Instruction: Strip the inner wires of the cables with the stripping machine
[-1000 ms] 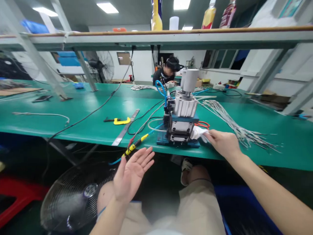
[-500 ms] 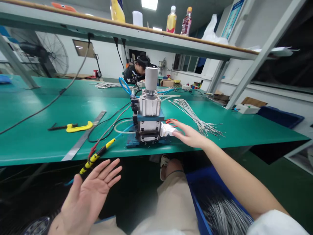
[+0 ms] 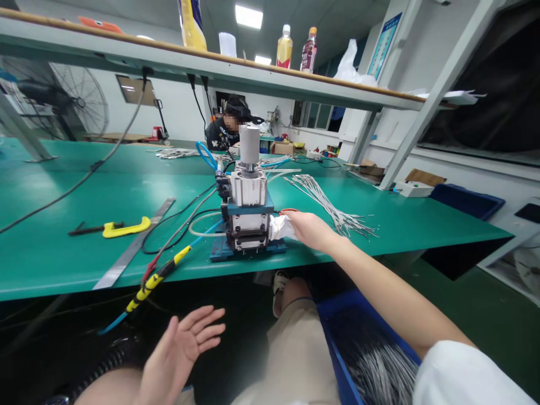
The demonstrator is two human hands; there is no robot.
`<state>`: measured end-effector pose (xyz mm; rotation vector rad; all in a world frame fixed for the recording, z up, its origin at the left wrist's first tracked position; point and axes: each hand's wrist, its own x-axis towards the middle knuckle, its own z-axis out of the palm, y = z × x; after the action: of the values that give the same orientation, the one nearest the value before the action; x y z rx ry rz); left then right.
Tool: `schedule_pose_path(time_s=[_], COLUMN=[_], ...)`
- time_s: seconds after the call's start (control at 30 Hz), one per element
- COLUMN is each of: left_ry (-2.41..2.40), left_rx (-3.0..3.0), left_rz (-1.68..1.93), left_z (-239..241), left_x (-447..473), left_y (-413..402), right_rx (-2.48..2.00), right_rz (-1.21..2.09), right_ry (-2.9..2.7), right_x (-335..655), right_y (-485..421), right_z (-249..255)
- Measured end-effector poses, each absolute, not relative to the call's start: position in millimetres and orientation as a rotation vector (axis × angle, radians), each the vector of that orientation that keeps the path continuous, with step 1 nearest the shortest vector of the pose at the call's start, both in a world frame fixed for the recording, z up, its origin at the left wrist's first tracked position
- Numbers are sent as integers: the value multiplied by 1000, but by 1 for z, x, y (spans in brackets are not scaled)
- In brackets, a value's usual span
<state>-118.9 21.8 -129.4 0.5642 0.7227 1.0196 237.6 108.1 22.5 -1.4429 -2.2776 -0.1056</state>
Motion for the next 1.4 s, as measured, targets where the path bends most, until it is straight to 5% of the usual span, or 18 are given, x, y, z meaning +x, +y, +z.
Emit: schedule_pose_path(time_s=[0.27,0.5,0.63,0.8,0.93,1.17,1.3,1.4], left_ry=[953,992,994,986,1063,1008,943,1425], left_rx=[451,402,394,408,551,973,1360,1882], left_rz=[725,678,643,613,607,753,856,1049], left_z=[-219,-245,-248,-257,-254,-156,-44,20], left_x=[-96,-99,-97,-93,-86,-118,-166,-202], left_y=[14,15,16,22,17,6,34,93], right_rx=[-1083,-697,-538,-566,-967,-1336,-1347,-1228], right_rz=[156,1130,1408,1393,890,-67,-63,-2], right_ry=[-2338,-1487,-1210,-1183,-1466,-1444,-1270,-1273], right_x=[245,259,260,255,247,247,238,216], right_y=[103,75,59,59,63,54,40,18], right_z=[20,38,42,37,28,-3,-18,-32])
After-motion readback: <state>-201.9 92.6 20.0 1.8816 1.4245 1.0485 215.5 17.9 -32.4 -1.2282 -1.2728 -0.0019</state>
